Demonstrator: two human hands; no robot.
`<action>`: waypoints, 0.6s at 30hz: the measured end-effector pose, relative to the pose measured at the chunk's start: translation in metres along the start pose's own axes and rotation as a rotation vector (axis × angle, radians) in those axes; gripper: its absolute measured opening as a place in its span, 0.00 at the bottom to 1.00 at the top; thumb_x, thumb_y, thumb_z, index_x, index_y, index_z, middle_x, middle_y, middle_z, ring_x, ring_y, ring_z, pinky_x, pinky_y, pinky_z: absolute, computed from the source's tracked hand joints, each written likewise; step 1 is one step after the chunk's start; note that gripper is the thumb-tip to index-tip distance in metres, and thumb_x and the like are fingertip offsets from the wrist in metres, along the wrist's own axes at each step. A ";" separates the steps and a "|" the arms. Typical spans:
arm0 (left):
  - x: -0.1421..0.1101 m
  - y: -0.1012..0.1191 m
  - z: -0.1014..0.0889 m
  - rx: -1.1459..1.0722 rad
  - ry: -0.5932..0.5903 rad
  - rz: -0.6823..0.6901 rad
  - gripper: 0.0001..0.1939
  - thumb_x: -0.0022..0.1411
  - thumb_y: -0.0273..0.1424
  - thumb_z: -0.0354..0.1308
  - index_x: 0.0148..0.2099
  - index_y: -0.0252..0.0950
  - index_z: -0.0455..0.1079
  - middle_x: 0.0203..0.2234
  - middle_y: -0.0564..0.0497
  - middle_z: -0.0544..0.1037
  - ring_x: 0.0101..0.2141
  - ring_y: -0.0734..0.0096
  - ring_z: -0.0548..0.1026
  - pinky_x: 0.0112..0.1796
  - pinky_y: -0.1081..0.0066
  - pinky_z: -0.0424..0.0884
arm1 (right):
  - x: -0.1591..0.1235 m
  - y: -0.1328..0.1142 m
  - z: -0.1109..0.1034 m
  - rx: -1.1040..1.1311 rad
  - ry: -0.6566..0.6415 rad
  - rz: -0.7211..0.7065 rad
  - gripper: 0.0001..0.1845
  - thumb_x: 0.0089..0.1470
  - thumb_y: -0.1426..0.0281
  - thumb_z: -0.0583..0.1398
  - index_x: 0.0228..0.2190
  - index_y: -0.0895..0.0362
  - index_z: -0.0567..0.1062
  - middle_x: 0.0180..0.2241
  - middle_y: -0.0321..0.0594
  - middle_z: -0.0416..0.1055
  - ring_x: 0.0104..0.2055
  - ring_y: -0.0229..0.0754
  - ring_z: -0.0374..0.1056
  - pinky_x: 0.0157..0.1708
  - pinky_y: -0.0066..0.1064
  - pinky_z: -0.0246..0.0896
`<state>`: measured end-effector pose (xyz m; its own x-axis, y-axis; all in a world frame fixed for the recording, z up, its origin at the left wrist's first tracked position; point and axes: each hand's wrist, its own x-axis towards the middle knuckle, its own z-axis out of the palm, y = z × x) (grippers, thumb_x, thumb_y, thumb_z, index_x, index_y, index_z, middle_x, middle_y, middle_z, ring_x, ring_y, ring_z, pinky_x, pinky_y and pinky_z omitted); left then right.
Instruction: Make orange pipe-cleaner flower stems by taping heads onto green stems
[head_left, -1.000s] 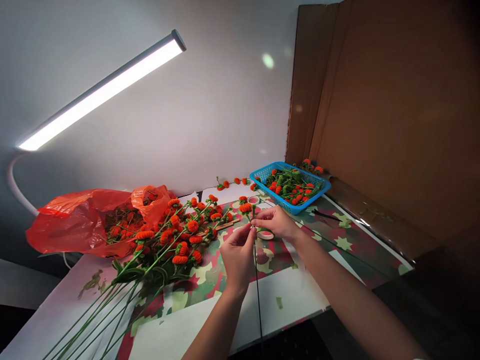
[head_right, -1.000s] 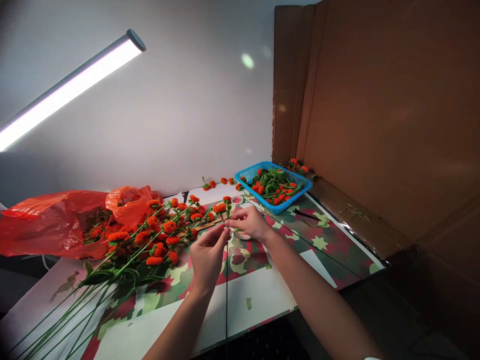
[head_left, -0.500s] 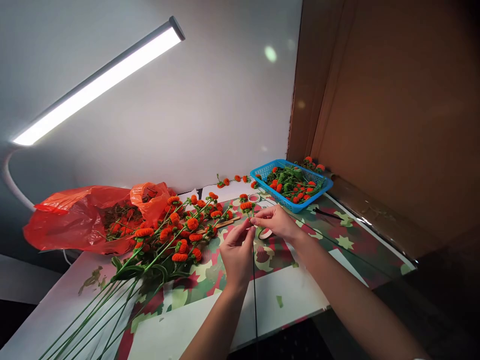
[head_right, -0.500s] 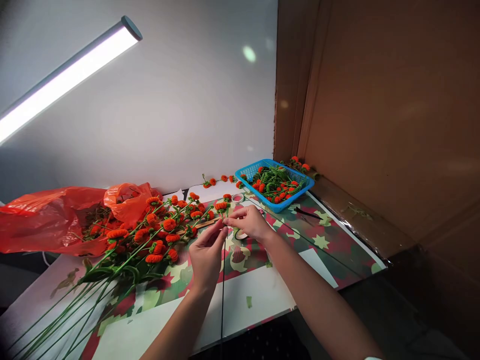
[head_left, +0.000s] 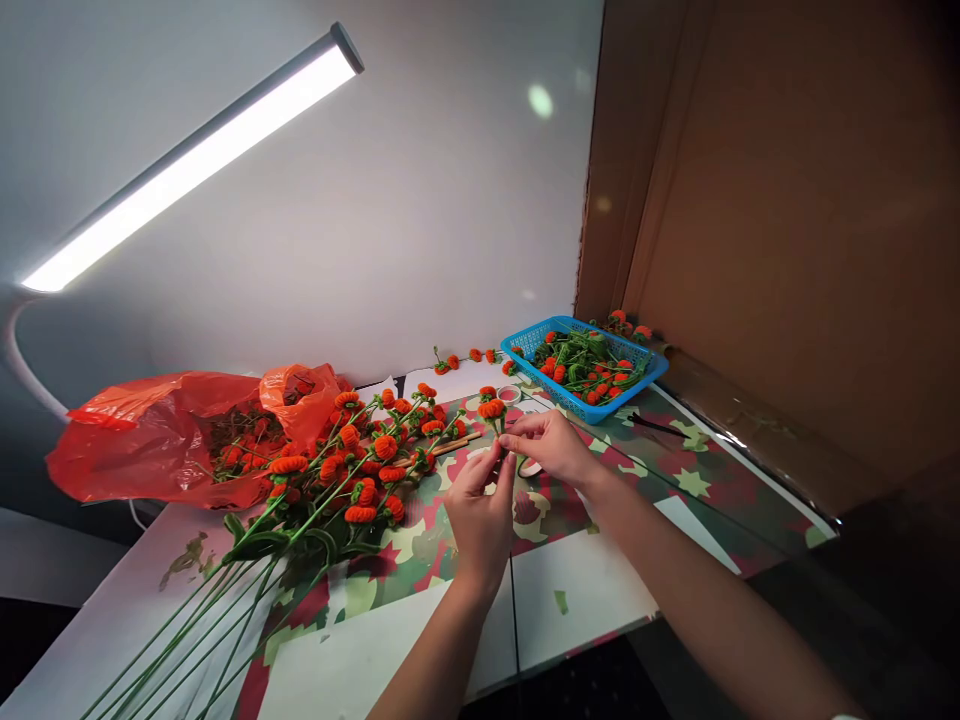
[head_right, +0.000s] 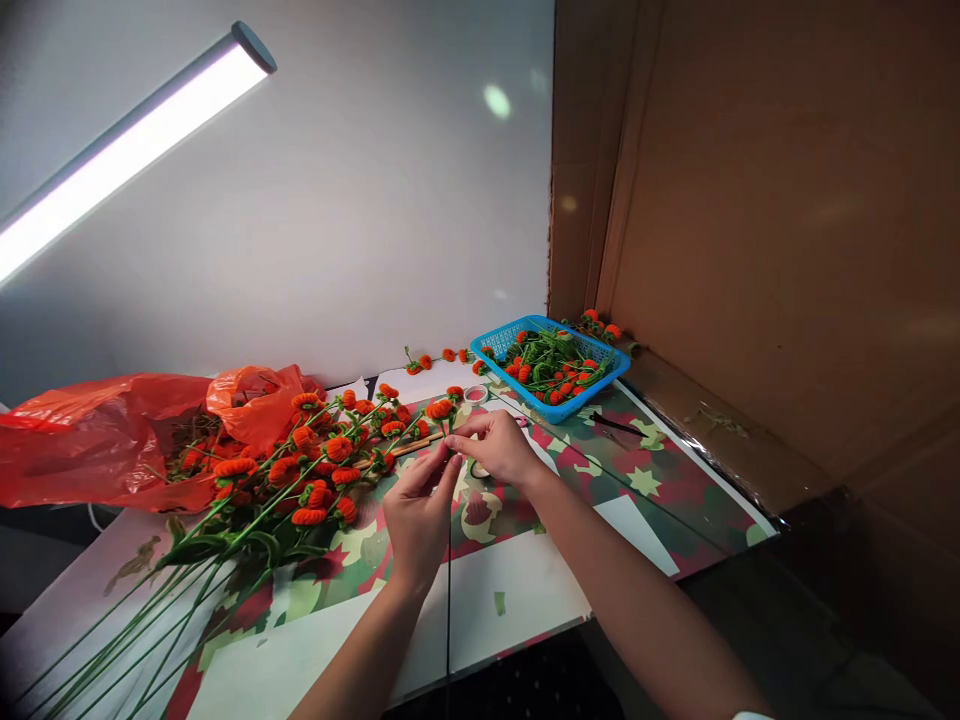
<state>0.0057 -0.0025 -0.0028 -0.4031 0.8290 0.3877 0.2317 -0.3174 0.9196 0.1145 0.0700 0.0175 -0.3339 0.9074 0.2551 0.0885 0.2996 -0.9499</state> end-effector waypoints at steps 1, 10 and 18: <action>0.000 -0.001 -0.001 0.033 -0.009 0.030 0.13 0.53 0.34 0.62 0.42 0.39 0.77 0.34 0.48 0.79 0.32 0.68 0.75 0.34 0.70 0.71 | 0.000 0.000 0.001 -0.008 0.005 -0.017 0.13 0.44 0.61 0.64 0.24 0.59 0.80 0.24 0.41 0.75 0.29 0.41 0.66 0.27 0.30 0.57; 0.006 -0.003 -0.004 -0.031 0.066 -0.018 0.12 0.54 0.35 0.60 0.40 0.37 0.77 0.32 0.47 0.79 0.32 0.67 0.74 0.34 0.68 0.72 | -0.003 -0.005 0.004 0.047 -0.041 -0.050 0.12 0.47 0.65 0.62 0.31 0.58 0.81 0.32 0.43 0.75 0.37 0.43 0.68 0.35 0.32 0.60; 0.006 0.003 -0.006 -0.170 0.026 -0.163 0.15 0.51 0.36 0.62 0.40 0.33 0.77 0.26 0.47 0.79 0.24 0.71 0.73 0.27 0.71 0.71 | 0.001 0.001 0.004 0.188 -0.126 -0.040 0.16 0.46 0.60 0.63 0.31 0.60 0.80 0.33 0.43 0.75 0.37 0.44 0.68 0.37 0.34 0.61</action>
<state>-0.0016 -0.0012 0.0022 -0.4459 0.8643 0.2326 0.0098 -0.2551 0.9669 0.1108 0.0700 0.0159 -0.4493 0.8485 0.2795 -0.0993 0.2635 -0.9595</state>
